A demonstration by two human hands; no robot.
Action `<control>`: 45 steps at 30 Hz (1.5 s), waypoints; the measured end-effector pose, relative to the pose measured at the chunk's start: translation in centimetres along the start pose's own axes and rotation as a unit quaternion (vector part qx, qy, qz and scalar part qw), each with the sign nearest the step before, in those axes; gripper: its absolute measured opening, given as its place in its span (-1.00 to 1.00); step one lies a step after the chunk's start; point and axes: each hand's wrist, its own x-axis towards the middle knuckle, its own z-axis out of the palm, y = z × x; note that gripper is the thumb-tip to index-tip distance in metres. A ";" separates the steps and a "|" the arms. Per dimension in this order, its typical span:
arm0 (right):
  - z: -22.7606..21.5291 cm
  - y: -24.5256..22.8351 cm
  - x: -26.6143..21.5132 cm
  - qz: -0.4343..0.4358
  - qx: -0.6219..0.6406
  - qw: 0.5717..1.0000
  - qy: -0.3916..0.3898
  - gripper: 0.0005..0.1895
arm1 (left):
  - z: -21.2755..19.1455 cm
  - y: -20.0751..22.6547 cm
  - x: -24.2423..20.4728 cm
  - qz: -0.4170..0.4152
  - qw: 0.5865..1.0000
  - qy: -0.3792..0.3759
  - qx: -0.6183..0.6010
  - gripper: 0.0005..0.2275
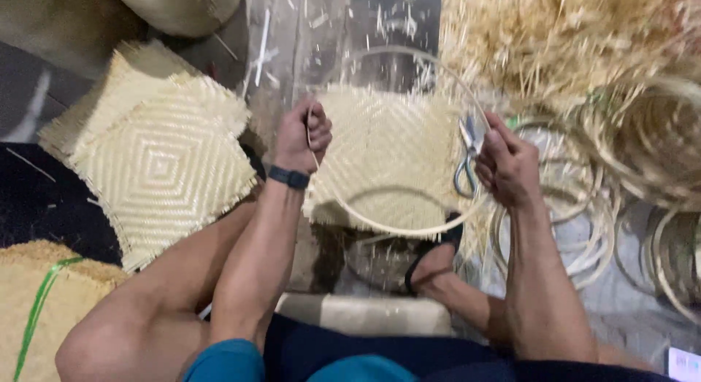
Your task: The recorder is assembling and trimming woven bamboo lids for baskets or containers, fitting woven mats into bamboo hoops and trimming the excess.
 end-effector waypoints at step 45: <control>-4.4 17.6 4.1 -0.003 -0.431 0.889 0.152 -0.80 | -15.6 -5.3 4.3 -0.067 0.834 0.246 0.488 -0.79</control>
